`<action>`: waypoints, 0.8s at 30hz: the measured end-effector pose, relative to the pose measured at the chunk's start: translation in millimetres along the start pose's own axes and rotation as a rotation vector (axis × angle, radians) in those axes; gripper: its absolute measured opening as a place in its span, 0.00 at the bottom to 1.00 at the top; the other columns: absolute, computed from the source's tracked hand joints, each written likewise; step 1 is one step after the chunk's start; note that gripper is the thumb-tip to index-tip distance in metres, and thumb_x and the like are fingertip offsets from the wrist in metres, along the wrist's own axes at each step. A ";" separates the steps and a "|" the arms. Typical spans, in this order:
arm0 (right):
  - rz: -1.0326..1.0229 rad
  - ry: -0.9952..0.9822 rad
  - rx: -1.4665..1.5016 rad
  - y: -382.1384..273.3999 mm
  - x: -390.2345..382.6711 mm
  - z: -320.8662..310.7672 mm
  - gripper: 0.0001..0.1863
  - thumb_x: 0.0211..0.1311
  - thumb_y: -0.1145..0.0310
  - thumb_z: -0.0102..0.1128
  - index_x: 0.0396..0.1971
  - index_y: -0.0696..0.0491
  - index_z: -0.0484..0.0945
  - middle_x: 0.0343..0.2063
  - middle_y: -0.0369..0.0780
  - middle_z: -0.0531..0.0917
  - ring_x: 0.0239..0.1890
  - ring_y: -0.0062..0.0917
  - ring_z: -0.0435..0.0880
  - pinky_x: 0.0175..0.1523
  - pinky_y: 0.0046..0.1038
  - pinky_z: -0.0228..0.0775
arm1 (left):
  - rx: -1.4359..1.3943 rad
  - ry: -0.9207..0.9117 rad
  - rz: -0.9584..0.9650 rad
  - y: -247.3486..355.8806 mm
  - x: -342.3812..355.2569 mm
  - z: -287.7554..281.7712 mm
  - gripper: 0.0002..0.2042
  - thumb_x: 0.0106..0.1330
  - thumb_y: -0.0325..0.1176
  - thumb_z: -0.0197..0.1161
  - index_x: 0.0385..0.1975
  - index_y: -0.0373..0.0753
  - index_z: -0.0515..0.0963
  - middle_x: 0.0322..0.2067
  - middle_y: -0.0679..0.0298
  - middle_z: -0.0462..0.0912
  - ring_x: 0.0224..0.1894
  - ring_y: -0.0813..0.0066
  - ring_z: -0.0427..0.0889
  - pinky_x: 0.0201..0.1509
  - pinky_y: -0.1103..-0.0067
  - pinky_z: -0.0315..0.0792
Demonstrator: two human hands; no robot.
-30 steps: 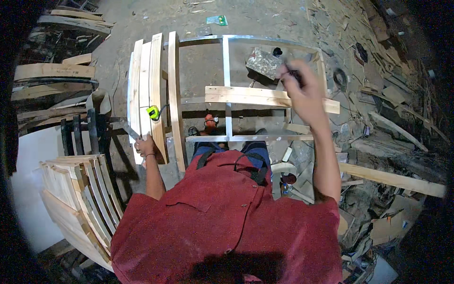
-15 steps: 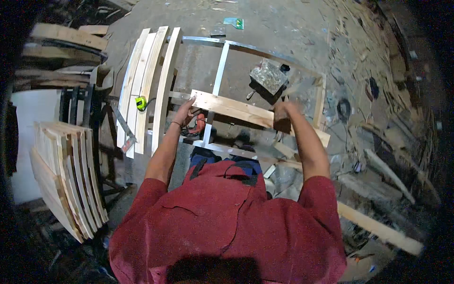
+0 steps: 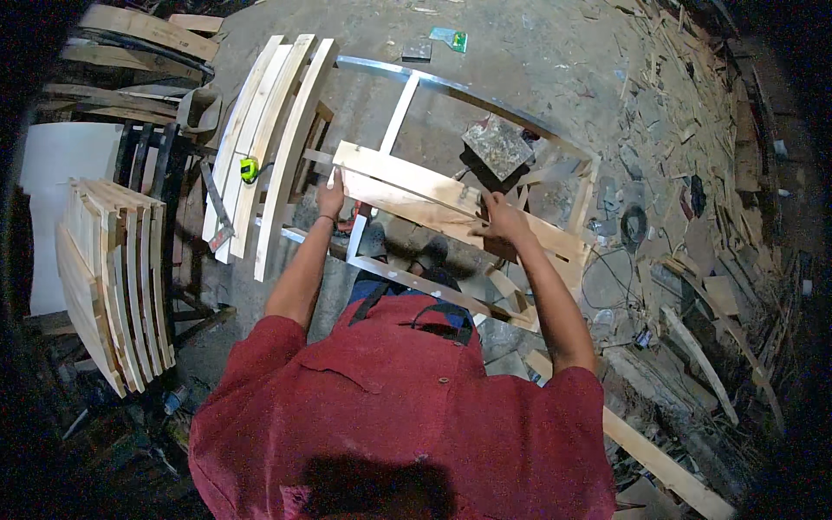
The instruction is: Measuring and marking wooden planks with a square and pencil for later cutting.
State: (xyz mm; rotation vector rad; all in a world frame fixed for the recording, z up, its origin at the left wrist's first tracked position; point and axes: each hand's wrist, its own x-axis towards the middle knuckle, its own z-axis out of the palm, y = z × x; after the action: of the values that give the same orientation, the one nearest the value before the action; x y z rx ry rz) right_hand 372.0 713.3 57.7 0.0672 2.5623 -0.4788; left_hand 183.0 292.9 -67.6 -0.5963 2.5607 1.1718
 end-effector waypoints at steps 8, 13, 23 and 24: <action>0.049 0.174 -0.232 -31.3 -21.7 52.7 0.74 0.33 0.47 0.84 0.78 0.46 0.40 0.68 0.70 0.56 0.39 0.55 0.86 0.40 0.49 0.81 | -0.537 -0.030 -0.167 -43.9 -19.5 13.2 0.34 0.78 0.57 0.42 0.55 0.24 0.73 0.49 0.40 0.82 0.50 0.44 0.81 0.54 0.59 0.73; -0.014 0.167 -0.238 -31.1 -20.6 43.2 0.74 0.32 0.51 0.85 0.78 0.49 0.41 0.67 0.72 0.57 0.30 0.47 0.87 0.30 0.42 0.80 | -0.174 0.252 0.143 -56.6 -76.1 37.6 0.29 0.77 0.53 0.46 0.52 0.25 0.73 0.47 0.37 0.81 0.49 0.41 0.80 0.55 0.58 0.71; 0.069 -0.269 0.197 -74.3 -59.4 36.1 0.69 0.35 0.45 0.81 0.75 0.56 0.48 0.68 0.60 0.65 0.59 0.54 0.79 0.61 0.46 0.74 | -1.379 -1.085 -0.741 -11.8 -214.6 97.7 0.34 0.74 0.61 0.40 0.66 0.39 0.70 0.63 0.52 0.76 0.64 0.48 0.75 0.71 0.52 0.65; -0.037 -0.280 0.417 -80.1 -72.4 32.8 0.67 0.38 0.46 0.80 0.75 0.56 0.50 0.68 0.56 0.67 0.62 0.48 0.77 0.64 0.42 0.70 | -1.345 -1.113 -0.715 -4.8 -218.9 99.2 0.35 0.73 0.62 0.42 0.65 0.37 0.71 0.61 0.50 0.77 0.61 0.47 0.77 0.69 0.52 0.68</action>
State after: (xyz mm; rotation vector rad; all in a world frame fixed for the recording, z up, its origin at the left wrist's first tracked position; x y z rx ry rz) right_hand 439.1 630.2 94.2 0.0939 2.1603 -0.9592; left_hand 384.7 422.1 -47.3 -0.6621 0.3849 1.9412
